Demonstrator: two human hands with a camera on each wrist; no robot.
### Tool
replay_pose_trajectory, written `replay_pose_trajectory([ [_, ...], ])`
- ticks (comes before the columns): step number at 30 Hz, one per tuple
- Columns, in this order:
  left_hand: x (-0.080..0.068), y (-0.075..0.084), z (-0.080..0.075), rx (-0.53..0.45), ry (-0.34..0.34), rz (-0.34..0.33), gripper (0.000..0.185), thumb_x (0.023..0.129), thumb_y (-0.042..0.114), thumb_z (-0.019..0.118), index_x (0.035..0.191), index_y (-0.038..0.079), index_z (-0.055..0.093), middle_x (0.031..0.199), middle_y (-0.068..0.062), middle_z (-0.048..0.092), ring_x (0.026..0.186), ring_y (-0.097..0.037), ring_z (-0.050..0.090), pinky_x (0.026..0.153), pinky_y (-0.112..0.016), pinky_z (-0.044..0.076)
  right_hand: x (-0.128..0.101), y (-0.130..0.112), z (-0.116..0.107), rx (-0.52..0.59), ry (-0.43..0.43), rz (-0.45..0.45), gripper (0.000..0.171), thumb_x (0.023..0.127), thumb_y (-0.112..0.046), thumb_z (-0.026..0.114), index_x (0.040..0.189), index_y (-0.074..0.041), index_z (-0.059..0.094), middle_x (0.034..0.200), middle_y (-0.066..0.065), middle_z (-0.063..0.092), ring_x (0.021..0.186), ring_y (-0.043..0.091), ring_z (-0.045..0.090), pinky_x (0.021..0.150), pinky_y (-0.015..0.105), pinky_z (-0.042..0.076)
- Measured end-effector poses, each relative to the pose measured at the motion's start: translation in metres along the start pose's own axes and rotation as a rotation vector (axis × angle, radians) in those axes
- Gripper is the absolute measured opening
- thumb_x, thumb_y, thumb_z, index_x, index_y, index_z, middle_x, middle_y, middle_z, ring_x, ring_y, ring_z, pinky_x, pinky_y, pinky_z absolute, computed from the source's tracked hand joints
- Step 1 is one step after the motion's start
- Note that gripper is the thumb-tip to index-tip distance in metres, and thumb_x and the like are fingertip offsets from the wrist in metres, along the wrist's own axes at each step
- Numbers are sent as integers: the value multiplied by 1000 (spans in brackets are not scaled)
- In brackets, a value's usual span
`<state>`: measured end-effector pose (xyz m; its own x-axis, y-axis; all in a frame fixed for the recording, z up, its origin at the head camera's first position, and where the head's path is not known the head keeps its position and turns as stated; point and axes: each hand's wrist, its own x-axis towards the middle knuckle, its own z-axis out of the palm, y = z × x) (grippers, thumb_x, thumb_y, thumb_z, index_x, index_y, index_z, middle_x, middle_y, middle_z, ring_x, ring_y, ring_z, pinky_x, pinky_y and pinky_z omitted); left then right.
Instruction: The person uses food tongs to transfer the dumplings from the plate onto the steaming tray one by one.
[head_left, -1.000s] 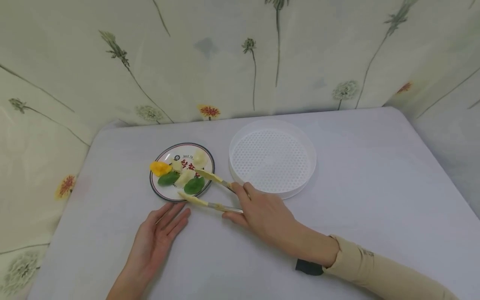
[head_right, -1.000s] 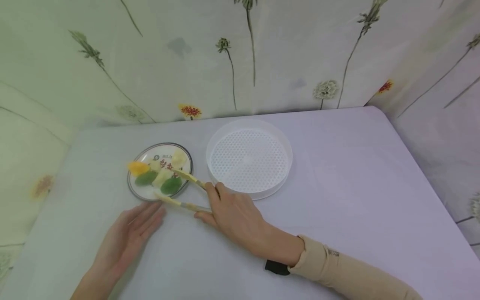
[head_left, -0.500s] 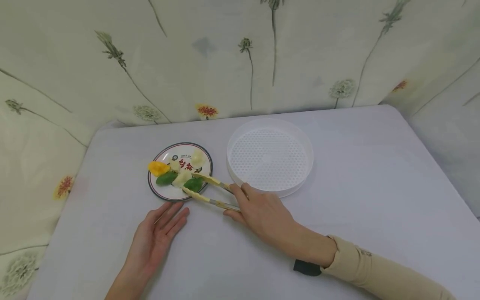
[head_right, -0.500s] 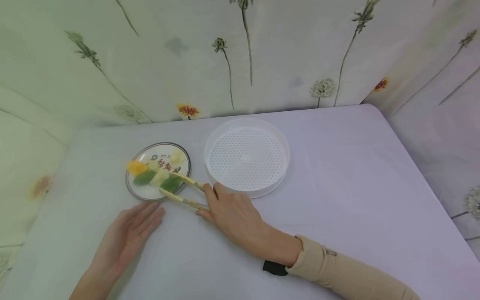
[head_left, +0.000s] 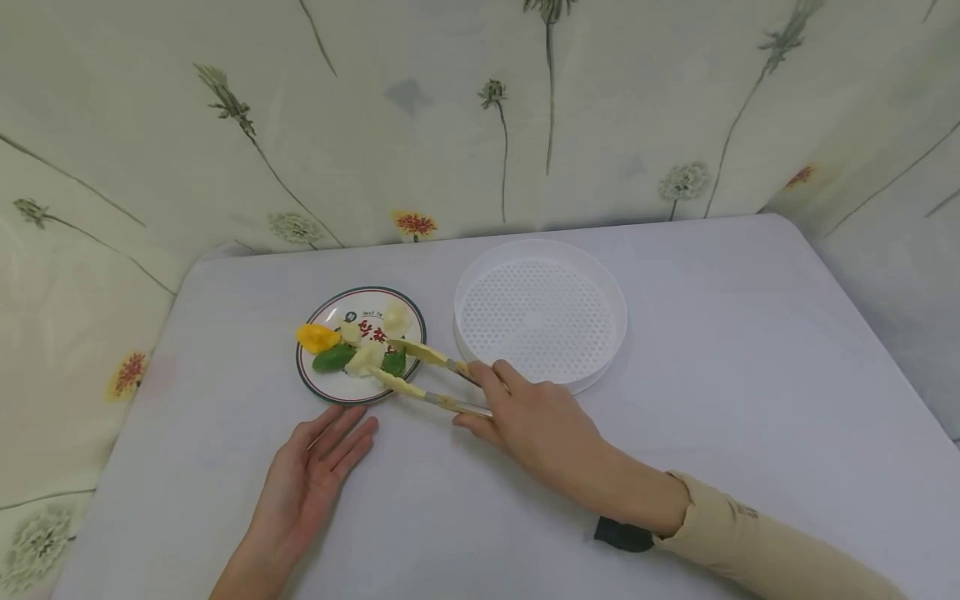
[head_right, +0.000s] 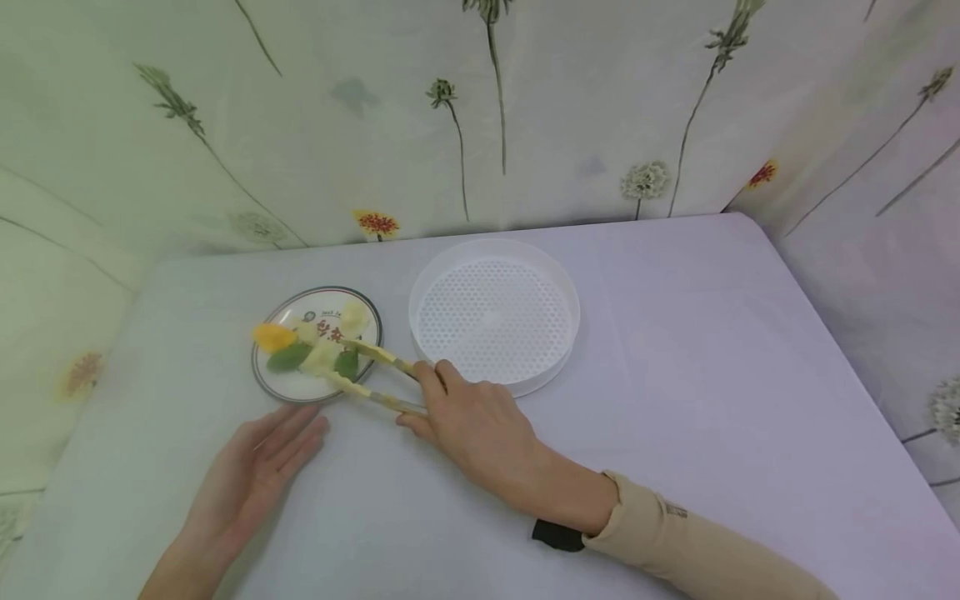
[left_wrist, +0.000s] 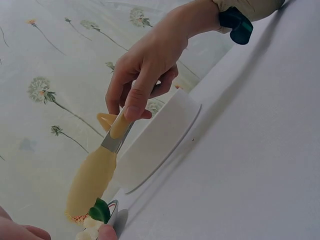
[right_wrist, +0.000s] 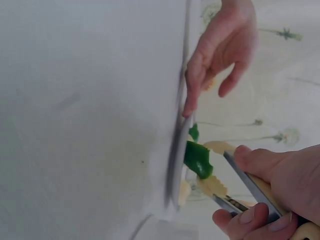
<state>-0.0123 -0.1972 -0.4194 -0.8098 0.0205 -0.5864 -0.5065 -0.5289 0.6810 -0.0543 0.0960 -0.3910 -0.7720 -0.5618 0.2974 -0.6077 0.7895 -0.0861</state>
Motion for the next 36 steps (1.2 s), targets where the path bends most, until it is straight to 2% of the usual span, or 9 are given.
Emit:
replay_pose_trajectory([
  [5, 1, 0, -1, 6, 3, -6, 59, 118, 35, 27, 172, 12, 20, 174, -11, 38, 131, -14, 71, 122, -30, 54, -2, 8, -16, 33, 10, 48, 60, 99, -55, 72, 138, -11, 61, 101, 1, 71, 51, 7, 48, 41, 19, 35],
  [12, -1, 2, 0, -13, -6, -2, 59, 118, 35, 29, 172, 12, 21, 172, -10, 41, 134, -16, 69, 123, -31, 53, -4, 24, -34, 43, 56, 78, 58, 100, -50, 74, 136, -8, 59, 95, 3, 68, 55, 7, 44, 40, 19, 33],
  [21, -1, 1, 1, -16, -5, -5, 59, 118, 34, 27, 172, 11, 19, 175, -11, 37, 134, -15, 70, 123, -31, 52, -1, 19, -20, 21, -27, 61, 61, 97, -55, 75, 137, -11, 61, 105, 2, 71, 51, 8, 46, 41, 20, 32],
  [28, -1, 1, 1, -9, 6, -11, 59, 118, 35, 27, 172, 12, 19, 175, -11, 37, 133, -15, 70, 123, -31, 53, 6, 12, -10, -9, -53, 26, 59, 99, -57, 72, 133, -9, 62, 94, 1, 65, 46, 8, 35, 40, 20, 26],
  [36, 0, 1, 1, -17, 7, -8, 59, 118, 34, 28, 172, 12, 21, 174, -12, 39, 133, -15, 70, 123, -31, 53, 10, 11, -4, -8, -49, 5, 56, 100, -56, 72, 132, -10, 63, 92, 0, 64, 47, 7, 35, 40, 18, 23],
])
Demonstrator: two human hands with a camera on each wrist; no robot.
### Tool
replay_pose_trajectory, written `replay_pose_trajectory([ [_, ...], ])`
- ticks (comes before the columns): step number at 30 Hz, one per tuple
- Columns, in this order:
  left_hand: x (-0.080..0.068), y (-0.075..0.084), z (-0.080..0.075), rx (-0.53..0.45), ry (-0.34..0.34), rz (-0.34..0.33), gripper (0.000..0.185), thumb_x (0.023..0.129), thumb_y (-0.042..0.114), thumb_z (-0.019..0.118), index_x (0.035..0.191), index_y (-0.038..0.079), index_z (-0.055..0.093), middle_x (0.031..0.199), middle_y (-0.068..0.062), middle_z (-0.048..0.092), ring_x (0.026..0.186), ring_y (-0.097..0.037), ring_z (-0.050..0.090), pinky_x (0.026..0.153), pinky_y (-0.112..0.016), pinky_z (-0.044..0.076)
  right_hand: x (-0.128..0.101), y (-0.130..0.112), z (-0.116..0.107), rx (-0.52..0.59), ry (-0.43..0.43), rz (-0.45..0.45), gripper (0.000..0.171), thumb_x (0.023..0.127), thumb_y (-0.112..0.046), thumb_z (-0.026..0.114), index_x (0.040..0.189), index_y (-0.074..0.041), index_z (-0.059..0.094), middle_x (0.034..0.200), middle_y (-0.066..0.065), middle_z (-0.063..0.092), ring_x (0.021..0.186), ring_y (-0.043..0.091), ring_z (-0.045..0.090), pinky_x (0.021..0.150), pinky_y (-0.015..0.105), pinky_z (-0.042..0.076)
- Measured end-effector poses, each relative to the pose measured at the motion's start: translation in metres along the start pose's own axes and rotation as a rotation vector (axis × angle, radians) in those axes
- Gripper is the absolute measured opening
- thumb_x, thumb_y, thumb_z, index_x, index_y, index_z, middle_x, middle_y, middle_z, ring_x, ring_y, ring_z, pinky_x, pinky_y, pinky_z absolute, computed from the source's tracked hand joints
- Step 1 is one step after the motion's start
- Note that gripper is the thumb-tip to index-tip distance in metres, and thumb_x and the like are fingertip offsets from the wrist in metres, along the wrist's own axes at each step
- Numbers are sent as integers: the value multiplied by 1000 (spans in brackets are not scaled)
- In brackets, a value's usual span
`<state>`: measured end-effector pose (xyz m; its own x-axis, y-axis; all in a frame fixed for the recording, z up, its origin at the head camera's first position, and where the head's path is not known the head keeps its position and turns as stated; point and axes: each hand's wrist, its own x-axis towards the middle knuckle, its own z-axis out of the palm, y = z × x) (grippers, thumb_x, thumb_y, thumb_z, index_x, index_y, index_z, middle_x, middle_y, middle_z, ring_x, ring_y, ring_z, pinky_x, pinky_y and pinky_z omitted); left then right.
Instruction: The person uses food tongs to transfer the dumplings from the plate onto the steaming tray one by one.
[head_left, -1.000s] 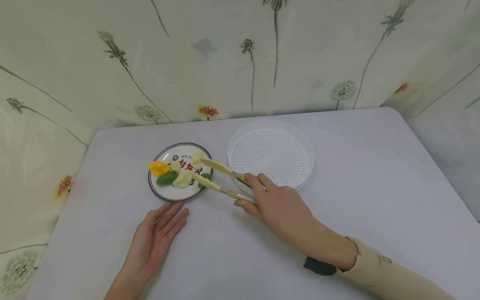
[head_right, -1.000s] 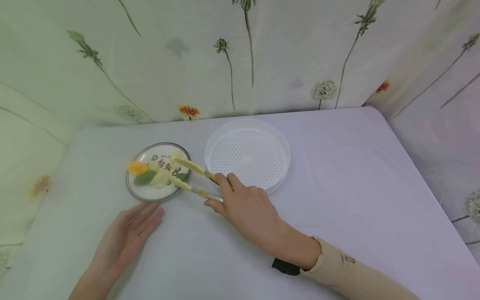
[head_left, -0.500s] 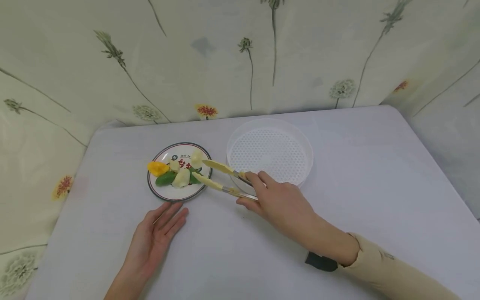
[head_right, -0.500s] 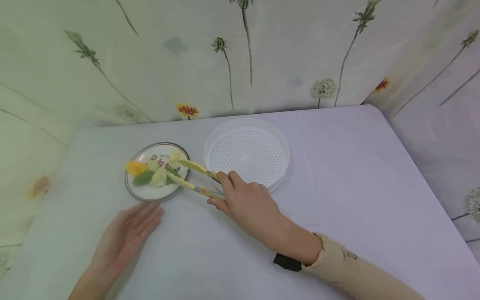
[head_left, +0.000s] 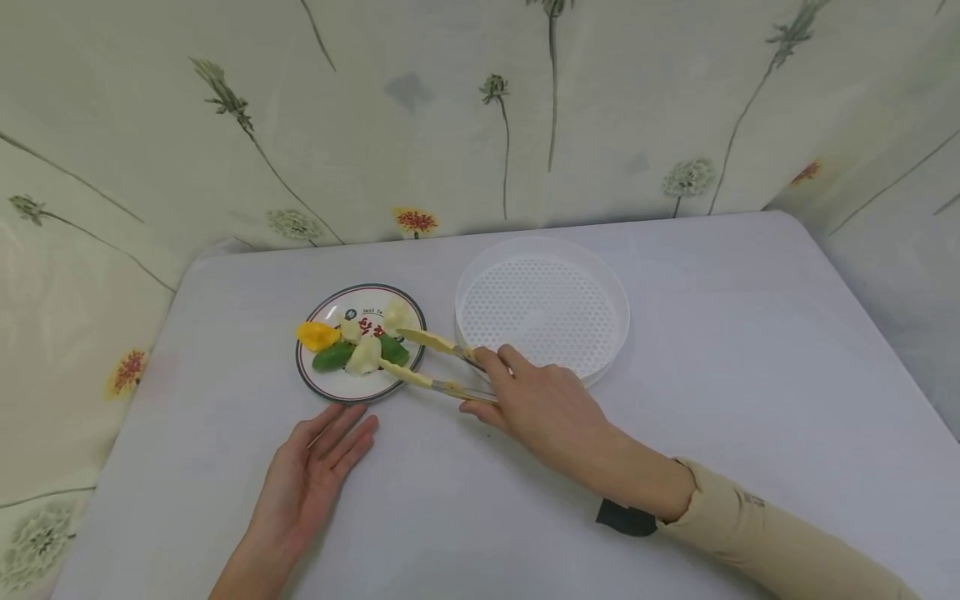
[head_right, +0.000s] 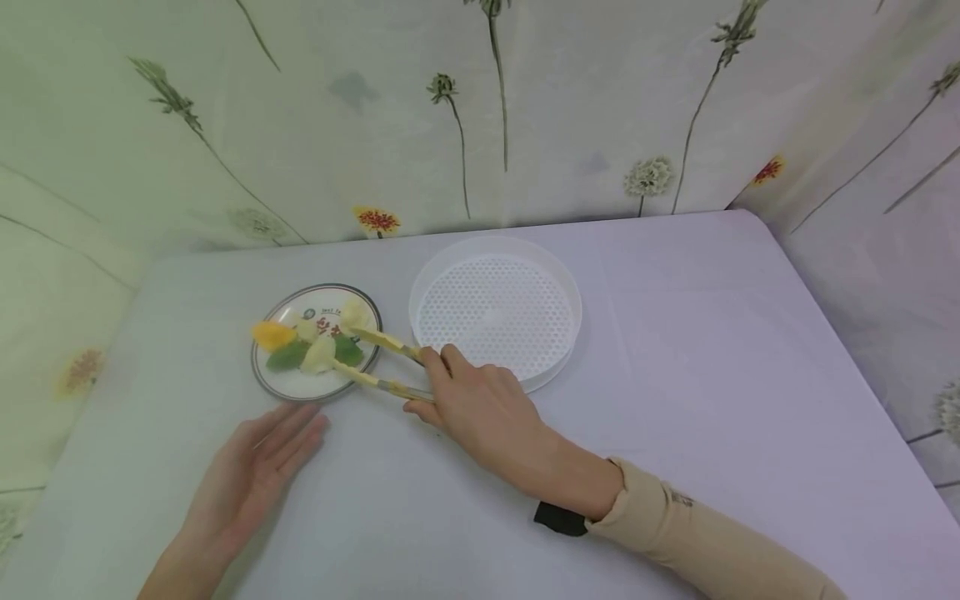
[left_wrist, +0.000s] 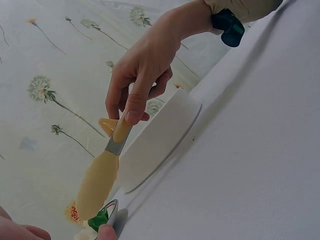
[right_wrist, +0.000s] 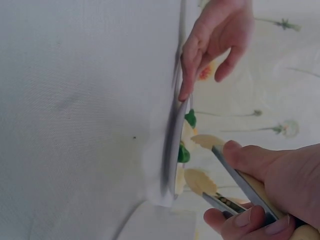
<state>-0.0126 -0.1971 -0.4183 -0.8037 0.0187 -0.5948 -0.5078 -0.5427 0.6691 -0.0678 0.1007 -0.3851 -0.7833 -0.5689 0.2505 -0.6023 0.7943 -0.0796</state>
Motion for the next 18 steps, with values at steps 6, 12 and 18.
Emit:
replay_pose_trajectory([
  [6, 0, 0, 0, -2, 5, 2, 58, 118, 33, 29, 171, 11, 22, 171, -10, 44, 132, -15, 71, 123, -31, 53, 2, -1, 0, 3, -16, -2, 57, 100, -55, 72, 134, -10, 63, 93, 0, 64, 48, 7, 35, 40, 17, 24],
  [12, 0, 0, -1, 6, -4, 10, 59, 118, 34, 29, 172, 10, 20, 171, -10, 44, 131, -15, 71, 123, -32, 53, 3, -2, 4, -7, 14, -31, 56, 100, -54, 73, 133, -11, 62, 88, -1, 61, 47, 8, 31, 40, 18, 20],
  [18, 0, -1, 0, 9, -12, 13, 60, 118, 34, 28, 172, 10, 19, 171, -11, 43, 132, -15, 71, 124, -32, 52, 4, -2, 8, -24, 36, -52, 55, 100, -53, 73, 133, -10, 62, 84, -1, 57, 45, 8, 28, 40, 19, 21],
])
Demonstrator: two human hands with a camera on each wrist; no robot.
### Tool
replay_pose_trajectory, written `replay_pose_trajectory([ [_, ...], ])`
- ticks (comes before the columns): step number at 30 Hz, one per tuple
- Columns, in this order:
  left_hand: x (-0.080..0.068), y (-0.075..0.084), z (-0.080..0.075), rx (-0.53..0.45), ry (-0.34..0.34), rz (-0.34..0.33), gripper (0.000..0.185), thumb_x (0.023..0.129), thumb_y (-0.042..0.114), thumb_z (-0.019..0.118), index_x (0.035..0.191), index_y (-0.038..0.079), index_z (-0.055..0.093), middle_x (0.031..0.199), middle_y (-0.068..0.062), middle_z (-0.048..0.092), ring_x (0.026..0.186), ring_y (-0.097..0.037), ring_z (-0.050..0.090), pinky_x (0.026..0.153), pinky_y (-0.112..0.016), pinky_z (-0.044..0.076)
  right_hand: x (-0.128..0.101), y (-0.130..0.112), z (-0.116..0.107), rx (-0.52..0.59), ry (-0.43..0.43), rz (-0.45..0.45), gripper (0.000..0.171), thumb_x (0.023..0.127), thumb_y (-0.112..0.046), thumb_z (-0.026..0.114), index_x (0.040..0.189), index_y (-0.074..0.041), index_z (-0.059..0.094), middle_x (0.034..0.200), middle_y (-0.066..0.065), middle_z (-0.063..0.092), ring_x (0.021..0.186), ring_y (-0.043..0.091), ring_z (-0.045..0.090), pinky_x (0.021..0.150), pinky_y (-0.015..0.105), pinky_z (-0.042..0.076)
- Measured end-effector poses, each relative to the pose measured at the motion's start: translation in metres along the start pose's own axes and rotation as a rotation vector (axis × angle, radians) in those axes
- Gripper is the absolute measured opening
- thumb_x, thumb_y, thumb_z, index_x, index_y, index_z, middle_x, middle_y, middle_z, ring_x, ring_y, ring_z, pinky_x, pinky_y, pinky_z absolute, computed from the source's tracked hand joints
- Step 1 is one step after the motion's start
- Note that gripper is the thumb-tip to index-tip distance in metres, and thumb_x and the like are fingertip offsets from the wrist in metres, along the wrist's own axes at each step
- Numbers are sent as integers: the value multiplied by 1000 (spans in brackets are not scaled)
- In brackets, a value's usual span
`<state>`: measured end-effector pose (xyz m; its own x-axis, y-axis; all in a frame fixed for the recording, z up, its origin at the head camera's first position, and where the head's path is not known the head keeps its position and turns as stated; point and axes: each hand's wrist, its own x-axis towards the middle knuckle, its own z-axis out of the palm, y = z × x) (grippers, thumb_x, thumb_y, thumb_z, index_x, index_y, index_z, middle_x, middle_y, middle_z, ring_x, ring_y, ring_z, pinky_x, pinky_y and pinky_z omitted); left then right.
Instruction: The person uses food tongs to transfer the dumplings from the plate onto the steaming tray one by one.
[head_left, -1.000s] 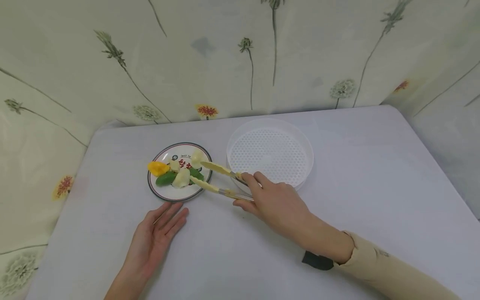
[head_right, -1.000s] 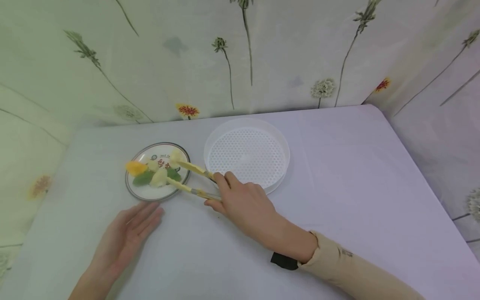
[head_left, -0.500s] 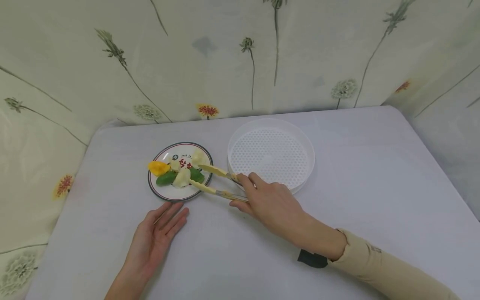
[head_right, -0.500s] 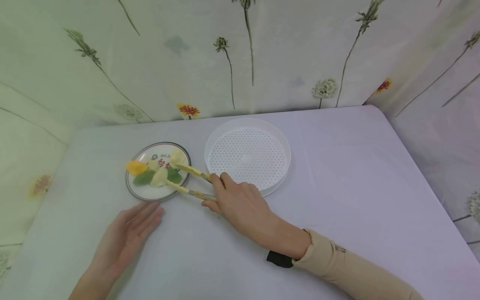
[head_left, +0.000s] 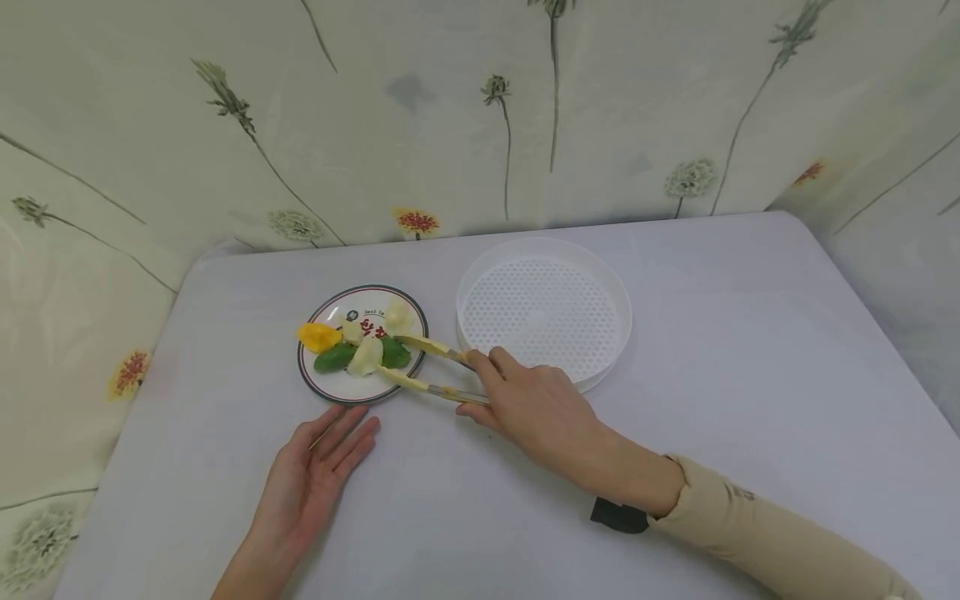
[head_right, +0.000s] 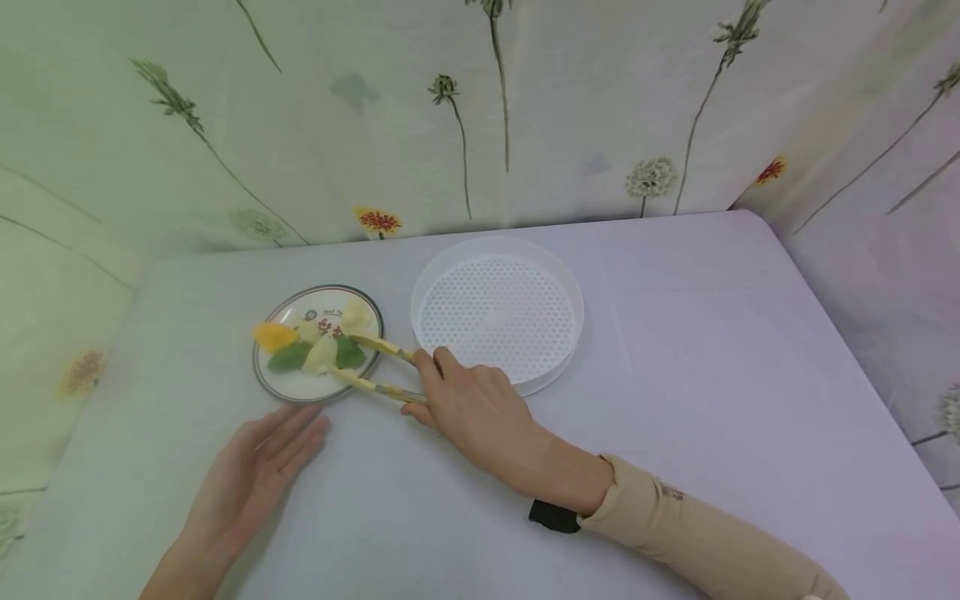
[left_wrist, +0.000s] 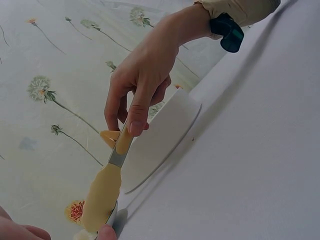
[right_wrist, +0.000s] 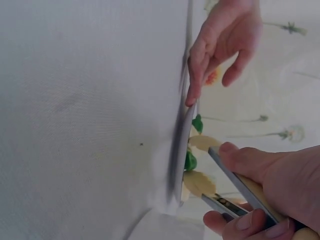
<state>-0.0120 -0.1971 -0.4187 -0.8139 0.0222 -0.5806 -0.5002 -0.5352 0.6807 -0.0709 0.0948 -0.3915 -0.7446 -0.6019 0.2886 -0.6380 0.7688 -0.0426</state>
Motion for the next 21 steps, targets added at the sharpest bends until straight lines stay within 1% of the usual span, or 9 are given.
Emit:
replay_pose_trajectory([
  [7, 1, 0, 2, 4, 13, -2, 59, 118, 34, 28, 172, 11, 20, 174, -13, 38, 132, -15, 71, 123, -31, 53, 3, -1, 1, -36, 0, -11, 54, 101, -53, 72, 133, -11, 63, 82, -1, 56, 46, 8, 30, 40, 19, 23],
  [15, 1, 0, 1, 12, 23, -8, 59, 118, 34, 28, 172, 12, 20, 174, -12, 39, 131, -14, 71, 122, -31, 53, 4, -1, 1, -11, -41, 1, 48, 102, -51, 72, 132, -15, 62, 83, -2, 56, 47, 8, 31, 41, 19, 21],
  [21, 1, 0, 0, 7, 24, -9, 58, 118, 34, 29, 171, 12, 22, 173, -12, 40, 132, -15, 71, 122, -31, 53, 3, 0, 2, -7, -37, -5, 46, 102, -50, 72, 129, -15, 61, 82, -3, 55, 46, 8, 30, 41, 19, 19],
])
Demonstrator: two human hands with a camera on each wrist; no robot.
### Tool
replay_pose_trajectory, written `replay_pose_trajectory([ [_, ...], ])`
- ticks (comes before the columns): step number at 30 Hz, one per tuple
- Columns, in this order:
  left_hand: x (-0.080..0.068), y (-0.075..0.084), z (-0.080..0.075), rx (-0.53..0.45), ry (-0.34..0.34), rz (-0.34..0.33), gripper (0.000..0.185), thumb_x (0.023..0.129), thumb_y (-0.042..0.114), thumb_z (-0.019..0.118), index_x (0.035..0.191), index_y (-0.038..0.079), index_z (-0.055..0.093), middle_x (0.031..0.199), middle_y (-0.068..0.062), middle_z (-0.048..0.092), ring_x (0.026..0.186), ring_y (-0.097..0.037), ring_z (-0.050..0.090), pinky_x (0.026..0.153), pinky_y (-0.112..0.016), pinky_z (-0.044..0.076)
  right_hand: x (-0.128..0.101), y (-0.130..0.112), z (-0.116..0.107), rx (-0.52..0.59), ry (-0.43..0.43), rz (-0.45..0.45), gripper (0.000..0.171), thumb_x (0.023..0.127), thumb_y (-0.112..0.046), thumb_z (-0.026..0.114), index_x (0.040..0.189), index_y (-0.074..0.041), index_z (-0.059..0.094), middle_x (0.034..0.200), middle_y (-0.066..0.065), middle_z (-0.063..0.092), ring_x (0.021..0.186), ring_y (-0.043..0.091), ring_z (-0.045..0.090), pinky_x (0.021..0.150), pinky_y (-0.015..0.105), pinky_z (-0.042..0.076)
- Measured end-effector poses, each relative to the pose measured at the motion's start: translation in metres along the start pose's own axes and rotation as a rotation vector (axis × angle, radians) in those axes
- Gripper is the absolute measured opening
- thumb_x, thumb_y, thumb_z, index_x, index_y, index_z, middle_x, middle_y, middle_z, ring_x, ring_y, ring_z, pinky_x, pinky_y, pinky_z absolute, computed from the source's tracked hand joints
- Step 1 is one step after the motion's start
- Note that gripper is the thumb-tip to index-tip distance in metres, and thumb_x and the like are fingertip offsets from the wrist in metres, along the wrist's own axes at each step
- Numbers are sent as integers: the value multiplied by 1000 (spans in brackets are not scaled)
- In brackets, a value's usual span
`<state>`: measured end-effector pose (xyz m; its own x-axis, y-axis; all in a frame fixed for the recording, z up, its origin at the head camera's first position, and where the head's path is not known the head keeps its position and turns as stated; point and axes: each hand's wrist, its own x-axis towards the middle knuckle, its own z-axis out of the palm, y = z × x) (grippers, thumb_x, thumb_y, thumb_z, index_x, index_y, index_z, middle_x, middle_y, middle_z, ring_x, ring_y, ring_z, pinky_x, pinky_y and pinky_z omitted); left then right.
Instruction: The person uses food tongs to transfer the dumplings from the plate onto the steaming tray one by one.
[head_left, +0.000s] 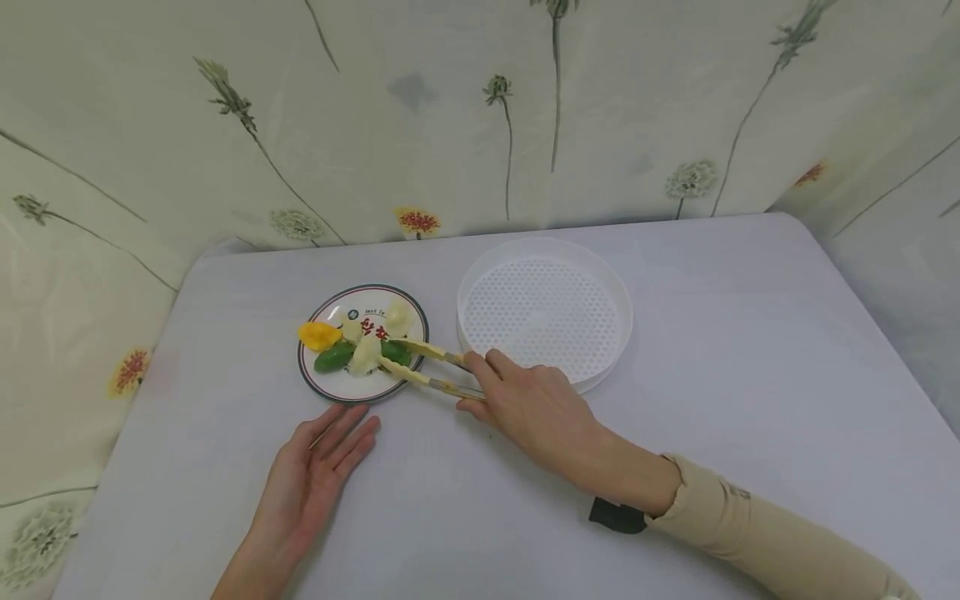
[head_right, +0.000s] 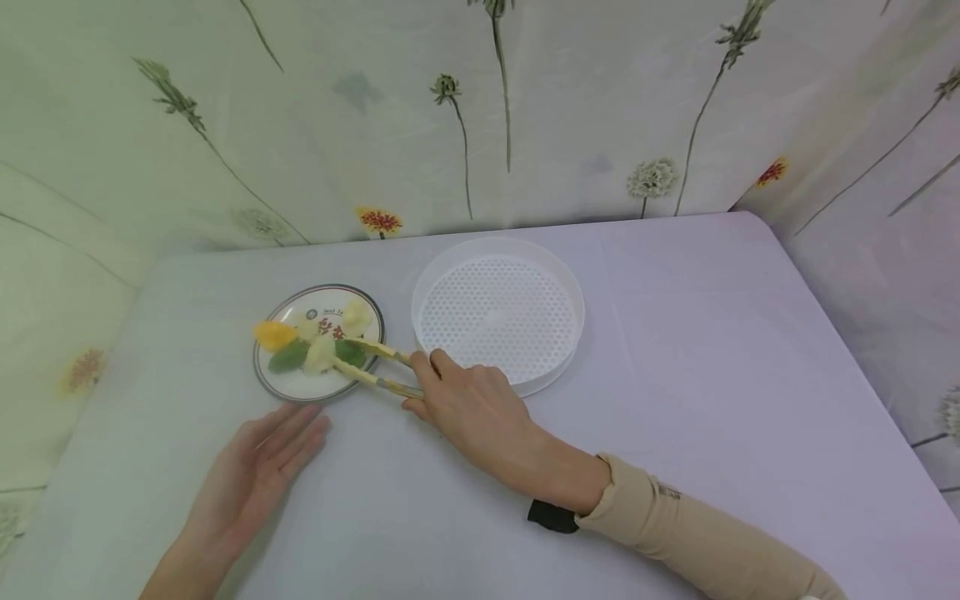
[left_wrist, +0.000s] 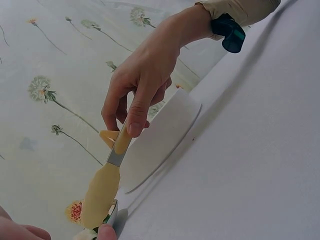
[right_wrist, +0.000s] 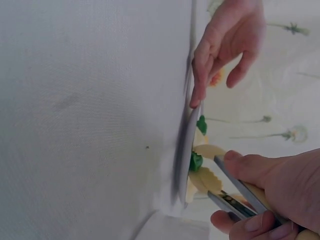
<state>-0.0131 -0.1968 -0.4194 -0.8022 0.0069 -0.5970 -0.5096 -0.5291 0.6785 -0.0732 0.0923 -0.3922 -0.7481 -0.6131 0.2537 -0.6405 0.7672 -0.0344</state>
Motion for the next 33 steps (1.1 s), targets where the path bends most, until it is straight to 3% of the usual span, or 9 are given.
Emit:
replay_pose_trajectory([
  [17, -1, 1, 0, -9, -16, -4, 59, 118, 34, 27, 172, 11, 19, 174, -12, 37, 131, -14, 71, 123, -31, 53, -6, 5, -17, -31, 31, 39, 50, 102, -51, 71, 134, -14, 60, 88, -2, 61, 44, 9, 30, 38, 21, 25],
  [22, -1, 0, 0, -15, -9, -4, 59, 118, 34, 27, 172, 11, 20, 173, -12, 39, 131, -15, 71, 123, -31, 53, -9, 14, -29, -20, 34, 87, 54, 102, -50, 71, 137, -12, 59, 93, 1, 65, 45, 10, 33, 38, 23, 28],
  [27, 0, 0, 0, -12, -15, -7, 59, 118, 35, 27, 172, 12, 20, 174, -12, 37, 131, -15, 71, 123, -31, 53, -15, 29, -37, -6, 92, 137, 55, 101, -48, 73, 137, -9, 61, 98, 4, 70, 50, 12, 47, 38, 24, 32],
  [33, 0, -1, -2, -27, -16, -3, 58, 118, 34, 28, 172, 12, 22, 168, -8, 48, 132, -16, 70, 123, -31, 53, -23, 45, -44, -9, 136, 171, 53, 101, -44, 74, 136, -6, 60, 89, 5, 66, 55, 12, 47, 39, 23, 29],
])
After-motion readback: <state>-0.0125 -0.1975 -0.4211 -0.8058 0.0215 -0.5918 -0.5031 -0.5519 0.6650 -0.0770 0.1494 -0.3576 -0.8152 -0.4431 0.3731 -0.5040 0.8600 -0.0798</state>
